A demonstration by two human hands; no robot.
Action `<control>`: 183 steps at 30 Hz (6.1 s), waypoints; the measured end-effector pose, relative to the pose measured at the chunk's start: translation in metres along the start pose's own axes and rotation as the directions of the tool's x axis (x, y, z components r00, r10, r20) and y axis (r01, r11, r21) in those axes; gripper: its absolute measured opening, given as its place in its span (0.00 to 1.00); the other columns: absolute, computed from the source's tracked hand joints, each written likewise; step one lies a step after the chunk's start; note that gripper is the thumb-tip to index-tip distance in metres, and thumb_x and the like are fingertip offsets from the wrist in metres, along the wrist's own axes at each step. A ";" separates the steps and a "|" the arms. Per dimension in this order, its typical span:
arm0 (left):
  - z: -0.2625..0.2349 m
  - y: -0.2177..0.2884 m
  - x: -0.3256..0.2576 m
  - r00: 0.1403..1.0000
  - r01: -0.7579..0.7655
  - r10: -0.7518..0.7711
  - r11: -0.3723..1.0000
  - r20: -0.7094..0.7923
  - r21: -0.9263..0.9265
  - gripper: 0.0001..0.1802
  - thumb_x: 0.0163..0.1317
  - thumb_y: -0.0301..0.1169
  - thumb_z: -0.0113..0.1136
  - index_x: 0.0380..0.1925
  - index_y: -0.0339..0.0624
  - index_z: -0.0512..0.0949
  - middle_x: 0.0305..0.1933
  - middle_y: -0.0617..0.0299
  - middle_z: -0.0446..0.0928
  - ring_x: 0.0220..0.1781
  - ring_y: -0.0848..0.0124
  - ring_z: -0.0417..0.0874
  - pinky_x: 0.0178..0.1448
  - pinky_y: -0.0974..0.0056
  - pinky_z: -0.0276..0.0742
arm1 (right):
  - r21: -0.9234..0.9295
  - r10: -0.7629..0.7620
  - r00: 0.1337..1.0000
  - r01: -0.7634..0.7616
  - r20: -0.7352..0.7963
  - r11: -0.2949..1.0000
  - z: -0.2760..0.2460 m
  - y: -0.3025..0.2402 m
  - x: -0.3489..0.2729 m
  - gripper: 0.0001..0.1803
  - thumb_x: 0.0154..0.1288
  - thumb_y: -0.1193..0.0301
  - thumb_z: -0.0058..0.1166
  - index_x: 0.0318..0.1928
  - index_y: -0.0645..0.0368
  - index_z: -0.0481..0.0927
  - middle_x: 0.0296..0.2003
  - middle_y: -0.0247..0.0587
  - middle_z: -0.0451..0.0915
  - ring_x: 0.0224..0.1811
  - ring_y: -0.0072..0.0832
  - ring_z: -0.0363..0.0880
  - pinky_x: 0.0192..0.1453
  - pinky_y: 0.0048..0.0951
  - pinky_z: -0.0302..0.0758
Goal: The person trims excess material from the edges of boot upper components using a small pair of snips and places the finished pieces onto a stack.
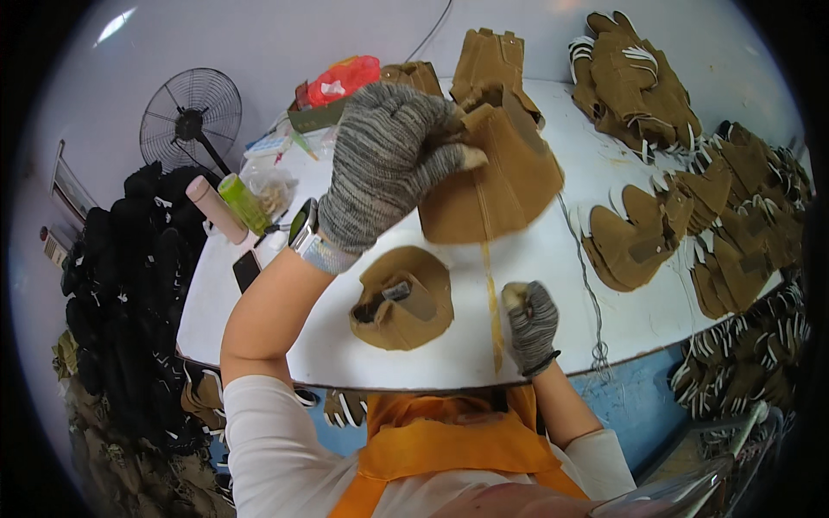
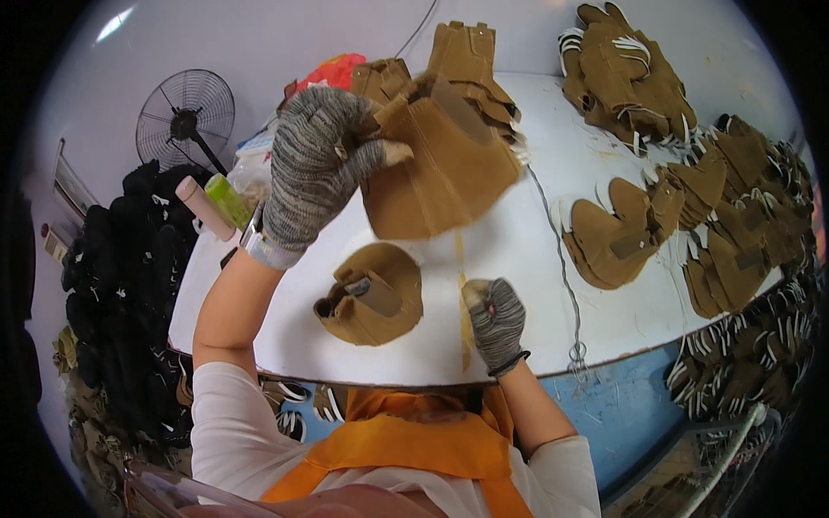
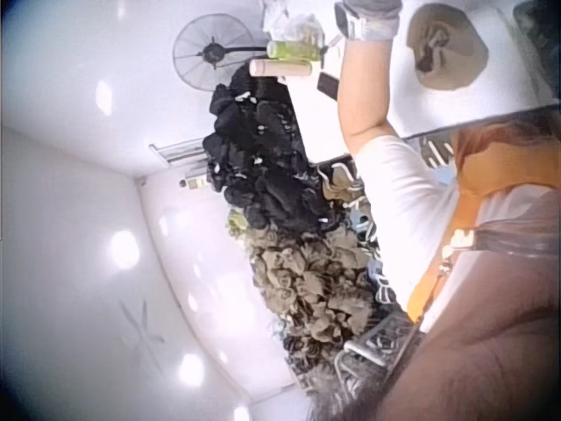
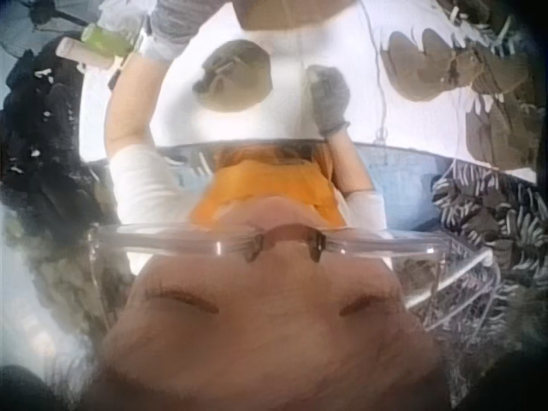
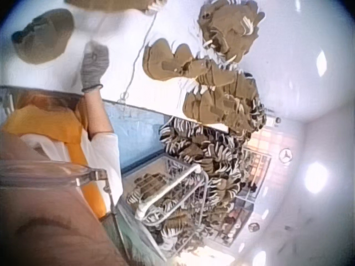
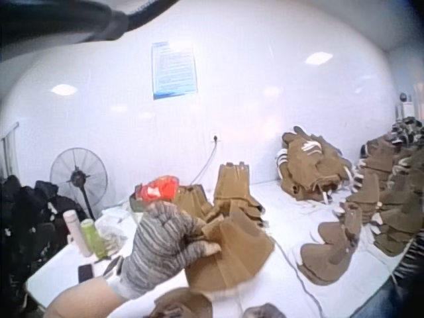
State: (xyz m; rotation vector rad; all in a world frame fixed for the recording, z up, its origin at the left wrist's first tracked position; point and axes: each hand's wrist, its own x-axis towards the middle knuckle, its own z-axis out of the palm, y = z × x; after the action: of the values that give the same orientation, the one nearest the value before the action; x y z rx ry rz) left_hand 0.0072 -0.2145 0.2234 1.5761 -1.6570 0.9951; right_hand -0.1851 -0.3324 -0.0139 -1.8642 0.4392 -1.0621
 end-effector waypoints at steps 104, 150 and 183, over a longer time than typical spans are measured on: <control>0.104 0.118 -0.140 0.602 0.703 -0.634 0.132 0.486 -0.699 0.09 0.61 0.28 0.62 0.40 0.38 0.80 0.36 0.65 0.73 0.38 0.75 0.73 0.44 0.71 0.71 | -0.526 -0.336 0.942 0.294 0.016 0.798 -0.046 -0.052 0.003 0.23 0.61 0.65 0.58 0.56 0.56 0.75 0.39 0.42 0.74 0.38 0.37 0.78 0.39 0.33 0.79; 0.101 0.121 -0.152 0.520 0.771 -0.680 0.113 0.517 -0.627 0.09 0.61 0.29 0.63 0.40 0.38 0.80 0.37 0.64 0.75 0.40 0.74 0.73 0.48 0.69 0.70 | -0.383 -0.241 0.969 0.240 0.045 0.892 -0.036 -0.048 -0.002 0.20 0.65 0.67 0.57 0.55 0.60 0.77 0.40 0.44 0.76 0.42 0.35 0.75 0.47 0.31 0.74; 0.096 0.131 -0.146 0.675 0.654 -0.655 0.321 0.339 -0.685 0.09 0.60 0.28 0.64 0.38 0.37 0.79 0.35 0.61 0.73 0.38 0.71 0.73 0.44 0.68 0.70 | -0.454 -0.313 0.947 0.311 0.072 0.835 -0.050 -0.056 0.003 0.21 0.61 0.64 0.58 0.56 0.51 0.77 0.39 0.39 0.76 0.37 0.35 0.78 0.39 0.32 0.78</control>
State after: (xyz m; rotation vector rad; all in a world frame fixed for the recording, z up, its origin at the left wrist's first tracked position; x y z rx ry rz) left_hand -0.1062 -0.2225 0.0370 1.3704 -0.9710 -0.1941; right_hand -0.2312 -0.3323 0.0450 -2.4213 0.4241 -1.2582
